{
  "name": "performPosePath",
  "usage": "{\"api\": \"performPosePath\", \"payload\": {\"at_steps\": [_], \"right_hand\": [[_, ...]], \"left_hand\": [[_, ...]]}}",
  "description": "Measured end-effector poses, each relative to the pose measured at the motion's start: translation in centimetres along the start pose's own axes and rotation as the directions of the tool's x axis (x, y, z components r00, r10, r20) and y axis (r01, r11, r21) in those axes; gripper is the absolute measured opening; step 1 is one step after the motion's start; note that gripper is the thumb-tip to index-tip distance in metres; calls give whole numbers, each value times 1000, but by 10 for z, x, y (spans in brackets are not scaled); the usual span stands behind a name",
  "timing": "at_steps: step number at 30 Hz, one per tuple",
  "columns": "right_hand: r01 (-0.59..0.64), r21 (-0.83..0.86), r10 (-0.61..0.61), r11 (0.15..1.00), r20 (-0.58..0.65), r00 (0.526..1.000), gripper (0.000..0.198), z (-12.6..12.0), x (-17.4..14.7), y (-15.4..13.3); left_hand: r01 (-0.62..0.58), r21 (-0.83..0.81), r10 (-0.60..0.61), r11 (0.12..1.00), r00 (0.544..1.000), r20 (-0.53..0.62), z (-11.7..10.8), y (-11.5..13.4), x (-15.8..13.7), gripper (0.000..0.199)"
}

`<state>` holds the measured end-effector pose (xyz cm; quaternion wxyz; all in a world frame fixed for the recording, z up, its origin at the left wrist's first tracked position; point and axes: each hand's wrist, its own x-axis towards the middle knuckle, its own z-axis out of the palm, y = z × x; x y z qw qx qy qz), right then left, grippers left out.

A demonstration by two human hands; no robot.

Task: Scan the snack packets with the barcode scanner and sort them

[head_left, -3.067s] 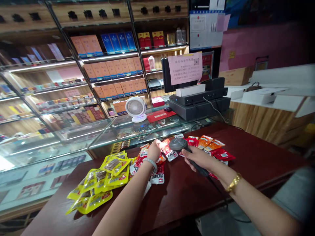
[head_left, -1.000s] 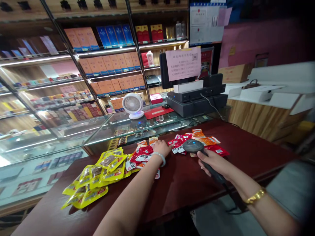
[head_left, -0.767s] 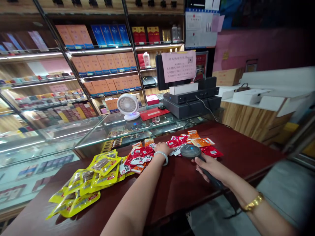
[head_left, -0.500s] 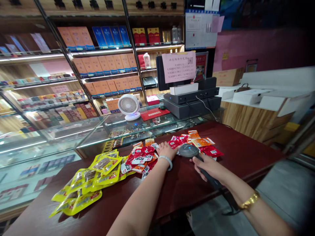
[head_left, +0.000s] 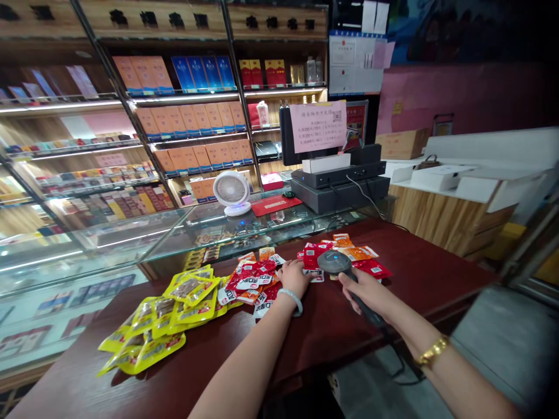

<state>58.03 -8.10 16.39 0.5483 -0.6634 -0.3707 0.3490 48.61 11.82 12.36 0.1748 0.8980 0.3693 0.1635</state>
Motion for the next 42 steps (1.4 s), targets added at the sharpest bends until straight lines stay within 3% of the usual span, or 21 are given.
{"api": "performPosePath", "payload": {"at_steps": [7, 10, 14, 17, 20, 22, 26, 29, 31, 36, 42], "right_hand": [[36, 48, -38, 998, 49, 998, 62, 6, 0, -11], [37, 77, -42, 996, 66, 997, 63, 7, 1, -13], [31, 114, -37, 993, 53, 998, 60, 2, 2, -8], [12, 130, -17, 991, 44, 999, 61, -5, 3, 0], [-14, 139, 8, 990, 43, 999, 62, -9, 6, 8], [-22, 129, 17, 991, 42, 999, 62, -9, 7, 12], [-24, 79, 19, 997, 59, 998, 64, -5, 7, 14], [-36, 47, 34, 998, 51, 998, 64, -2, 3, 14], [-41, 34, 39, 999, 47, 998, 63, -2, 1, 15], [-34, 19, 33, 999, 42, 999, 64, -5, 0, 15], [15, 66, -19, 998, 52, 998, 65, 0, 2, 2]], "left_hand": [[-1, 85, -3, 996, 999, 44, -8, -3, -6, 48], [14, 128, -23, 992, 998, 63, -21, -6, -8, 46], [80, 326, -115, 942, 989, 91, -72, -29, -10, 54], [60, 507, -142, 860, 982, 123, -117, -55, -11, 58], [134, 617, -124, 776, 991, -59, -134, -67, -10, 62], [134, 594, -59, 794, 988, -143, -122, -60, -6, 64], [14, 431, -13, 902, 1000, -6, -63, -22, 10, 65], [17, 374, -37, 927, 998, 46, -24, 3, 25, 65], [32, 368, -53, 929, 997, 47, -10, 9, 33, 65], [67, 318, -102, 946, 990, 94, -8, 6, 36, 62], [42, 283, -75, 958, 991, 108, -24, -2, 12, 50]]}}
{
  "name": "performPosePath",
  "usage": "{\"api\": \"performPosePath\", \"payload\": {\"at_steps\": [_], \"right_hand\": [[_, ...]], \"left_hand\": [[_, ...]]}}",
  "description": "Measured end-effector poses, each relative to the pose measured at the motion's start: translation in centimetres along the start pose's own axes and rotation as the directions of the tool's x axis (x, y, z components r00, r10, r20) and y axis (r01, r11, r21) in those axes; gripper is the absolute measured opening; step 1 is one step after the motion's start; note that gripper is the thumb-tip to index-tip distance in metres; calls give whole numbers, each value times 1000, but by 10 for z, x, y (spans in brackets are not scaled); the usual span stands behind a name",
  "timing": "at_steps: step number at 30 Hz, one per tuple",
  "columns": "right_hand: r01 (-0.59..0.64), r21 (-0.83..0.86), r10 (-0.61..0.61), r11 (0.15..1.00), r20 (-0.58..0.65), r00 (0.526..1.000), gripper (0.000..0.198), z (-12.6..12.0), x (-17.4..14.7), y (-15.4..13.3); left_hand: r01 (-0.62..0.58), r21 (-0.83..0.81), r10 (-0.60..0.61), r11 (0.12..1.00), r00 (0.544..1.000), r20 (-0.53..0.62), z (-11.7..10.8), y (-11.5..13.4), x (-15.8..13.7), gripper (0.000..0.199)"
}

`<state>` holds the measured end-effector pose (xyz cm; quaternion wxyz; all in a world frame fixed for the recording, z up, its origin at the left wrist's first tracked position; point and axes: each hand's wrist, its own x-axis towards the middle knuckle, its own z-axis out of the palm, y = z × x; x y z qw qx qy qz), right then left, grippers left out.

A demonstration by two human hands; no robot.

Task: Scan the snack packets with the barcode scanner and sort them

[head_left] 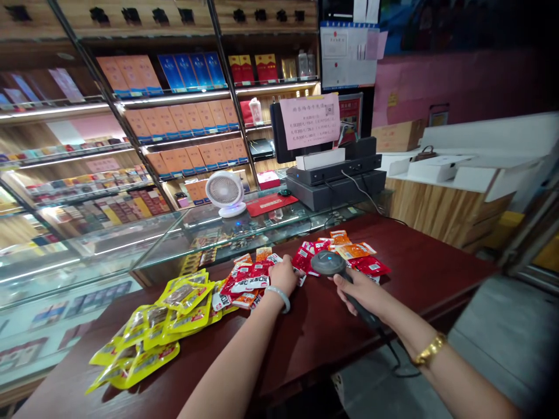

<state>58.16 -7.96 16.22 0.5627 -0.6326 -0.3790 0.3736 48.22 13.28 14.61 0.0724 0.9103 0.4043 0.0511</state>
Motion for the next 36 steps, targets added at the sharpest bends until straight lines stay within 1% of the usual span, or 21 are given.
{"api": "performPosePath", "payload": {"at_steps": [4, 7, 9, 12, 15, 17, 19, 20, 21, 22, 24, 26, 29, 32, 36], "right_hand": [[32, 10, -32, 999, 36, 999, 60, 8, 1, -6], [48, 24, -49, 999, 49, 998, 57, 13, 2, -5], [48, 27, -49, 998, 53, 997, 56, 16, 1, -2], [40, 31, -42, 999, 64, 997, 58, 15, -4, 4], [4, 24, -5, 1000, 56, 998, 61, 9, -14, 13], [-18, 19, 17, 1000, 46, 999, 62, 3, -20, 19], [-17, 16, 16, 1000, 41, 999, 62, -2, -25, 23], [-13, 12, 13, 1000, 39, 999, 62, -4, -26, 25], [-11, 6, 11, 1000, 36, 999, 62, -6, -27, 27], [-12, -1, 12, 1000, 31, 999, 63, -7, -27, 28], [-23, -11, 24, 1000, 19, 1000, 63, -9, -25, 31], [-35, -13, 35, 999, 9, 999, 62, -9, -24, 32], [-39, -5, 39, 999, 7, 999, 60, -10, -23, 33], [-37, 12, 37, 999, 10, 999, 59, -11, -24, 30], [-36, 16, 36, 999, -8, 999, 61, -13, -23, 25]], "left_hand": [[-35, -14, 34, 999, 999, -26, -3, -6, -19, 49], [-25, -25, 23, 999, 999, -47, -4, -10, -29, 53], [-16, -44, 14, 999, 999, -52, -8, -15, -34, 51], [3, -47, -7, 999, 997, -74, -25, -31, -40, 46], [87, 30, -84, 996, 993, -80, -49, -55, -43, 47], [146, 106, -130, 984, 982, -140, -61, -70, -43, 47], [175, 151, -133, 973, 957, -256, -65, -74, -40, 50], [170, 154, -118, 973, 946, -301, -63, -71, -37, 51], [149, 144, -96, 978, 943, -320, -58, -65, -34, 53], [114, 125, -71, 986, 948, -309, -52, -55, -30, 53], [27, 72, -9, 997, 972, -233, -36, -28, -20, 52], [-28, 23, 31, 999, 989, -147, -19, 1, -8, 54], [-50, -3, 50, 999, 998, -35, 2, 35, 9, 58], [-42, 5, 42, 999, 999, 10, 12, 49, 19, 58], [-14, -14, 15, 1000, 1000, 27, 9, 44, 17, 60]]}}
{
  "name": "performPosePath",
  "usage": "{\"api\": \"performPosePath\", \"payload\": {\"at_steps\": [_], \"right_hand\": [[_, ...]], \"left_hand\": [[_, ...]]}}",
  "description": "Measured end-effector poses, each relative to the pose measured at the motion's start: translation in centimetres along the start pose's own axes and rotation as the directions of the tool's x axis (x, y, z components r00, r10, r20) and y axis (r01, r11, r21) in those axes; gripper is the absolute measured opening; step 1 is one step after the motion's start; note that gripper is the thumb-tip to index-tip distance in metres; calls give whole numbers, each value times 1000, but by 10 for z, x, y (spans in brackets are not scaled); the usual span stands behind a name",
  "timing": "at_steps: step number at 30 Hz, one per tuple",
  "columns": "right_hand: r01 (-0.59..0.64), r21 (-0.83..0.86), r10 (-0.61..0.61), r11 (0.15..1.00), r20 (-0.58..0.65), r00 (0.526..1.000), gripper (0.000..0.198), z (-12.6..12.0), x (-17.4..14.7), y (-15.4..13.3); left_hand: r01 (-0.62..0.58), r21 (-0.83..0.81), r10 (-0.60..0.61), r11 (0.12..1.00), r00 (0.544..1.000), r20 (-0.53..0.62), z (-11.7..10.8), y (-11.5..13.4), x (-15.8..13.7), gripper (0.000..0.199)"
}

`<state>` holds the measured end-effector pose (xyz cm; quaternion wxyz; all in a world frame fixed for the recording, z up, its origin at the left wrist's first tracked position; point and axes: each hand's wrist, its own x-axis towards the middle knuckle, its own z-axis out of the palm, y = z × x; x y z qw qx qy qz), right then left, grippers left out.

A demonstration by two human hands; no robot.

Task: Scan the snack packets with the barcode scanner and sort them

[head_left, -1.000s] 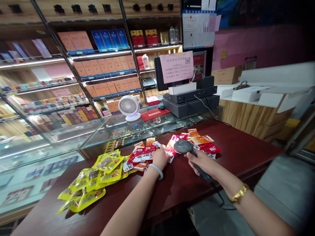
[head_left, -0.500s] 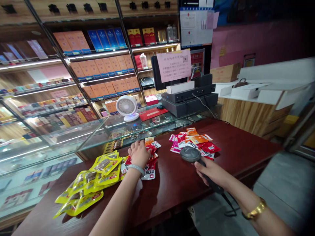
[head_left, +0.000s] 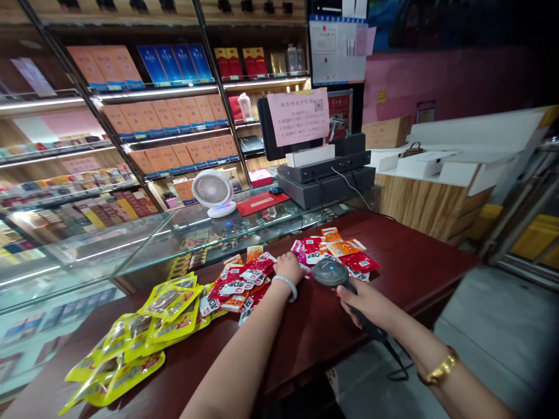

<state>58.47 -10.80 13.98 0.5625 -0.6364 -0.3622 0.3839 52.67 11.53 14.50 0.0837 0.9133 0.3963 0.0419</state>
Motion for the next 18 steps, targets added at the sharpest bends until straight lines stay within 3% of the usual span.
{"api": "performPosePath", "payload": {"at_steps": [4, 11, 18], "right_hand": [[-9, 26, 10, 1000, -33, 999, 64, 2, 5, -6], [61, 77, -62, 995, 21, 998, 58, 14, 10, -17], [40, 92, -48, 995, 90, 995, 58, 28, 8, -18]], "left_hand": [[15, -44, -13, 999, 999, 45, -8, -16, -18, 54], [11, -43, -11, 999, 1000, 2, -11, -50, -62, 51], [26, -89, -26, 996, 1000, -7, -12, -61, -86, 45]]}}
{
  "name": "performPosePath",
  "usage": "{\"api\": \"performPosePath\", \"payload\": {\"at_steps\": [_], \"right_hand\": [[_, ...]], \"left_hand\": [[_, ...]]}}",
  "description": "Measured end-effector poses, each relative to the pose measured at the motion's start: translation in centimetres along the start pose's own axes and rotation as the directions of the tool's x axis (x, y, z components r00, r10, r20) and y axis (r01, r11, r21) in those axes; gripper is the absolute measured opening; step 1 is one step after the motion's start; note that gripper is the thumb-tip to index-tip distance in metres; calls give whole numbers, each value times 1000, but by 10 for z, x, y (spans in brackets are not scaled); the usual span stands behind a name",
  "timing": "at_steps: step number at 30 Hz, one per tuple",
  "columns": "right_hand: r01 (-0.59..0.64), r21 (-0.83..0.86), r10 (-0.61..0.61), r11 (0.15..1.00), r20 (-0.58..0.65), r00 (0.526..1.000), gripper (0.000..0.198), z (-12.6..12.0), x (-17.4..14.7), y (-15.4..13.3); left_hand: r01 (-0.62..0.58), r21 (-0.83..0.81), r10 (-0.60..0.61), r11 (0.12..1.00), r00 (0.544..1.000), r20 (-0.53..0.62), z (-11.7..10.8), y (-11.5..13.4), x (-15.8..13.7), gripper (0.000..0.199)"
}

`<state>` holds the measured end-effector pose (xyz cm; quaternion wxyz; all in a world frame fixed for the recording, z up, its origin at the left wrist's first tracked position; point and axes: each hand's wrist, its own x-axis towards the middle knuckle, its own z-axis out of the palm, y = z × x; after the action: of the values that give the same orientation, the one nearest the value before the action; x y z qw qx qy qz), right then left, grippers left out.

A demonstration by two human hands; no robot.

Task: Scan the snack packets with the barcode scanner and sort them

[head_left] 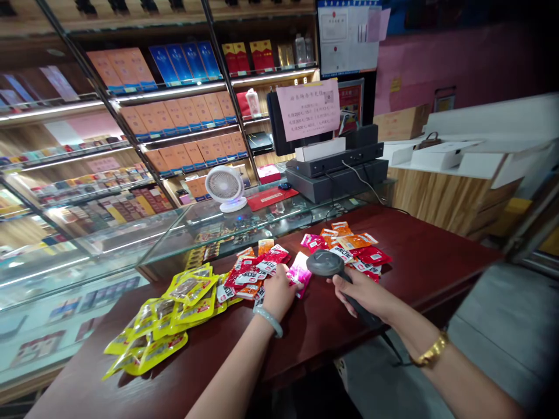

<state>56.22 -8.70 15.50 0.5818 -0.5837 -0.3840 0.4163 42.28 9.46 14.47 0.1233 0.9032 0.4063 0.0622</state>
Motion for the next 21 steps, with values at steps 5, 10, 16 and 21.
{"api": "performPosePath", "payload": {"at_steps": [5, 10, 16, 21], "right_hand": [[-9, -4, 9, 1000, -19, 1000, 60, 2, -4, 1], [-43, -29, 42, 999, -2, 999, 62, -4, -8, 14], [-64, -21, 62, 998, -74, 995, 61, -16, -15, 25], [-82, -17, 79, 997, -109, 991, 60, -23, -24, 26]], "left_hand": [[61, -7, -61, 998, 998, -12, -18, -23, 0, 48], [192, 80, -156, 978, 931, -330, -45, -44, 5, 44], [-16, 10, 18, 1000, 973, -231, -12, 16, 34, 43], [7, 60, -2, 998, 996, -91, 25, 68, 72, 69]]}}
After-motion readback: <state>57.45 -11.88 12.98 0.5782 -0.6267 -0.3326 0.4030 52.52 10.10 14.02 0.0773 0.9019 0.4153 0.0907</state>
